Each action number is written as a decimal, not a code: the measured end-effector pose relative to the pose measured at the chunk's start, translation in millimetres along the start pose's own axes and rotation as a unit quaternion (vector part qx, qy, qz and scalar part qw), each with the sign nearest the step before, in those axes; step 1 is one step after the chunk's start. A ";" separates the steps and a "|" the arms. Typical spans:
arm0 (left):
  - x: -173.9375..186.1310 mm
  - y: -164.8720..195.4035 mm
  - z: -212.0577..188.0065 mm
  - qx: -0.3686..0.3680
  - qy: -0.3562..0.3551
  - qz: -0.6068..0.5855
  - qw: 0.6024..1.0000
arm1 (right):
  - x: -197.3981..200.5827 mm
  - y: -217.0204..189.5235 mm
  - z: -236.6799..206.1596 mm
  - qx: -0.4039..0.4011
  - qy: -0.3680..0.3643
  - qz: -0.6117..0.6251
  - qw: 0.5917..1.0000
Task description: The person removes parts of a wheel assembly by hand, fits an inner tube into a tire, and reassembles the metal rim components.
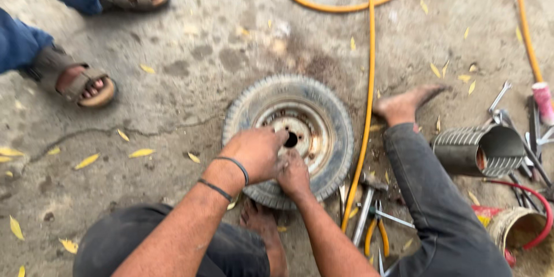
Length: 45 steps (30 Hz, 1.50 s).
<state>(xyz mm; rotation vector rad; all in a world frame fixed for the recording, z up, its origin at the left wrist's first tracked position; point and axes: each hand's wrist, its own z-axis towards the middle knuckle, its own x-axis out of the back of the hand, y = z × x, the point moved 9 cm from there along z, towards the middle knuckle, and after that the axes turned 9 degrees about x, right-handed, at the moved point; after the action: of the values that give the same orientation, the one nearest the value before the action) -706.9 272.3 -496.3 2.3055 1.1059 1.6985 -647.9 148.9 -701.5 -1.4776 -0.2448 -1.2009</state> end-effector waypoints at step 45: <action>-9.6 -4.6 -2.2 0.037 -0.047 0.004 0.998 | 14.3 -20.4 14.8 -0.049 -0.054 -0.014 0.997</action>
<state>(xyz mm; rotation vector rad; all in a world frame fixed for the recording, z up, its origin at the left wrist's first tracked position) -712.3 269.4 -505.3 2.4087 1.1621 1.5580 -648.4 161.2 -675.2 -1.6311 -0.2848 -1.1708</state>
